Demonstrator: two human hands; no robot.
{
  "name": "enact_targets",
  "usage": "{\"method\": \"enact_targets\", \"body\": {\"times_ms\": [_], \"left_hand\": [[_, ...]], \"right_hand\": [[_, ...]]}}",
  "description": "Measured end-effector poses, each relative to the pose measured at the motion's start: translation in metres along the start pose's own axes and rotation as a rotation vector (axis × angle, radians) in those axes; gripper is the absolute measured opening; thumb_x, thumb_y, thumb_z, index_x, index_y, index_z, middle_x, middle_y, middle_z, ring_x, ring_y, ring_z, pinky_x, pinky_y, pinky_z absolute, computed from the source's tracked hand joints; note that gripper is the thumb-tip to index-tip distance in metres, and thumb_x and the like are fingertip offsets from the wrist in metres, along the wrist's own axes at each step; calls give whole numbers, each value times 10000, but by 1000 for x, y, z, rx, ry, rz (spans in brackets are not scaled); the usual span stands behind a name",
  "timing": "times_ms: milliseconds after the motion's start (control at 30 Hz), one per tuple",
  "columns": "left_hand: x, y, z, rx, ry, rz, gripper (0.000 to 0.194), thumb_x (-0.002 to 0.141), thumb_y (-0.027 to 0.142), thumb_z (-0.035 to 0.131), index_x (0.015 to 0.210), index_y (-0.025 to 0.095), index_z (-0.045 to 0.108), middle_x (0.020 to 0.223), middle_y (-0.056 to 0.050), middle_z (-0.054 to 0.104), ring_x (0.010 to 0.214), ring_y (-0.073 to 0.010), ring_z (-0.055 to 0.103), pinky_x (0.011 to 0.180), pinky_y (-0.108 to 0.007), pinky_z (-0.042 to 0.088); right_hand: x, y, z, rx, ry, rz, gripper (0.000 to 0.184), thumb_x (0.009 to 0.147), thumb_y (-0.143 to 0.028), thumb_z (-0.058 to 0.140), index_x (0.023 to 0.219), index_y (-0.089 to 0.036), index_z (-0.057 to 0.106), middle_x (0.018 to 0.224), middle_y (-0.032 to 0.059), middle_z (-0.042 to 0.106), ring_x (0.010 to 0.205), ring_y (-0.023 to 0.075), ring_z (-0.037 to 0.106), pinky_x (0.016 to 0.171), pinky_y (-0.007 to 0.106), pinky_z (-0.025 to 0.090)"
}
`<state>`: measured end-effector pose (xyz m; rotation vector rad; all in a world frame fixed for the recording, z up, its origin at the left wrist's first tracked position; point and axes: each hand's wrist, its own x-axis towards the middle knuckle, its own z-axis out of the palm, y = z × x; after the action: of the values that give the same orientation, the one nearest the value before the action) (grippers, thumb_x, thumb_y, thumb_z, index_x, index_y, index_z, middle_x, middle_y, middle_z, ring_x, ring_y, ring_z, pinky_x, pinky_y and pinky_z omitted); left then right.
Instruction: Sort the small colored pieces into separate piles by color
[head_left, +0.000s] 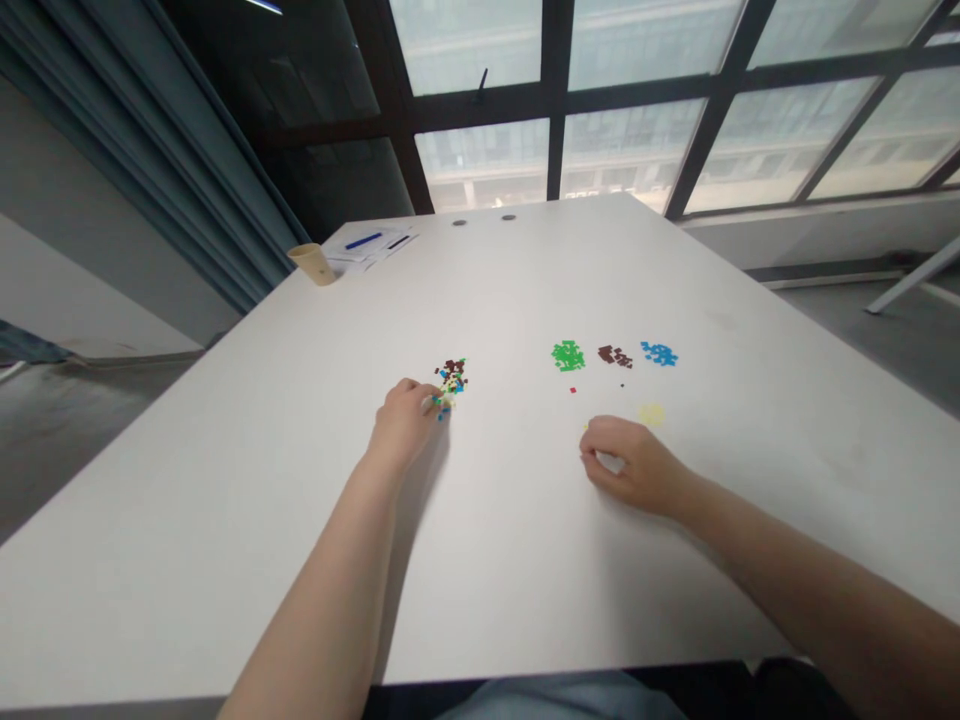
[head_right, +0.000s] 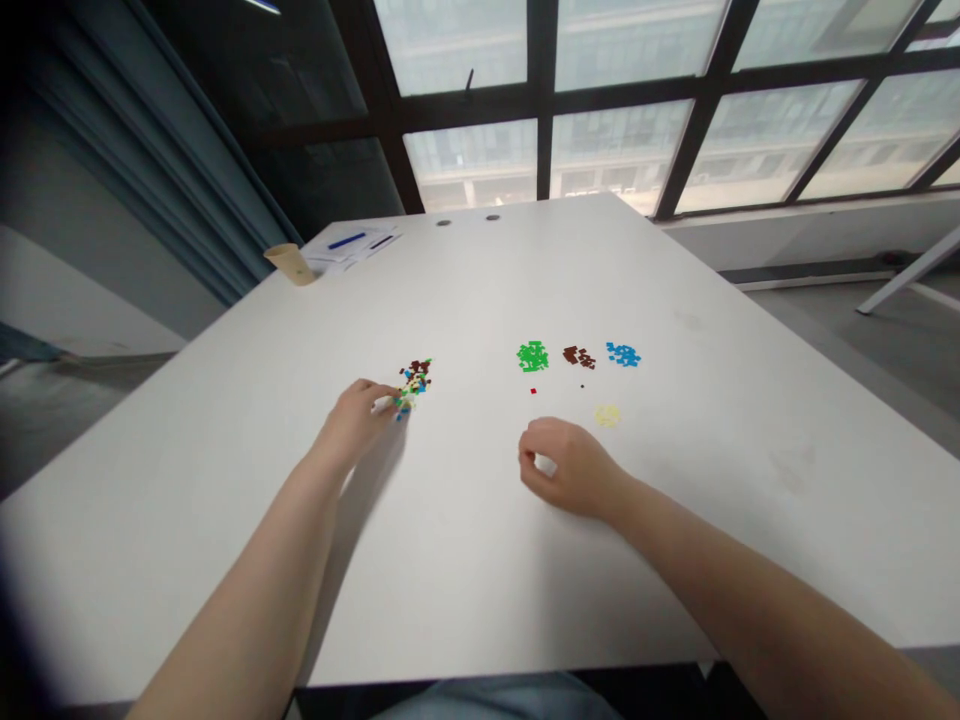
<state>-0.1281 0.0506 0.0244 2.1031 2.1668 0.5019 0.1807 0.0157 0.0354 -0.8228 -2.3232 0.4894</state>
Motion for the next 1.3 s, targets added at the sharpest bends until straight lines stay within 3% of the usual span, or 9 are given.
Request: {"method": "enact_targets", "body": {"times_ms": [167,367,567,733,833,900,1033,1200,1300], "left_hand": [[3,1,12,-20,-24,100,299,775,195,416,953,236,653,943,-68,546,889,-206,525,775,-330,422],[4,-1,15,79,-6,151,287,782,188,417,878,264,677,981,-65,564,905,-226,516,762,-346,413],[7,2,19,-40,42,202,217,773,212,451,837,213,658,950,-72,607,913,-218,534,815,-352,415],[-1,23,10,-395,159,223,219,813,260,433,919,200,615,933,-58,650,881,-178,581,788,-321,458],[-14,44,3,-505,213,357,172,812,261,472,872,211,626,924,-50,656,904,-167,584,830,-323,447],[-25,59,1,-528,233,432,148,809,249,495,879,216,621,921,-49,657,902,-162,583,833,-319,441],[-43,80,5,-521,236,435,256,772,279,569,1019,221,539,879,-42,666,844,-159,589,775,-313,439],[-50,85,11,-371,101,611,160,788,291,549,938,239,575,821,-27,670,805,-158,602,754,-314,393],[-50,85,9,-368,123,633,175,783,289,559,951,242,565,815,-21,678,787,-157,603,743,-310,378]], "right_hand": [[-4,3,11,19,-123,-17,147,698,-71,437,610,-190,435,596,-10,454,592,117,419,579,242,342],[0,19,-4,-13,-31,70,131,709,-88,439,623,-186,457,605,-12,465,590,112,431,587,239,347],[1,10,-5,13,59,10,149,725,-87,431,619,-189,450,577,-16,437,570,110,412,562,237,331],[1,8,-6,9,77,-8,144,730,-93,430,632,-194,456,570,-16,430,556,111,401,549,241,325],[1,9,-6,5,91,4,143,730,-92,434,630,-191,460,567,-19,418,551,108,394,545,239,322],[1,10,-6,3,98,10,141,728,-90,442,629,-188,462,564,-23,409,550,105,390,546,236,320],[1,10,-4,0,95,7,138,729,-90,447,631,-184,471,562,-25,405,550,103,390,548,233,319],[1,11,-4,-6,83,7,130,740,-113,442,640,-188,478,559,-24,411,548,108,398,544,234,323],[1,12,-5,-10,68,15,127,741,-120,437,643,-190,476,557,-24,403,544,109,396,539,235,321]]}}
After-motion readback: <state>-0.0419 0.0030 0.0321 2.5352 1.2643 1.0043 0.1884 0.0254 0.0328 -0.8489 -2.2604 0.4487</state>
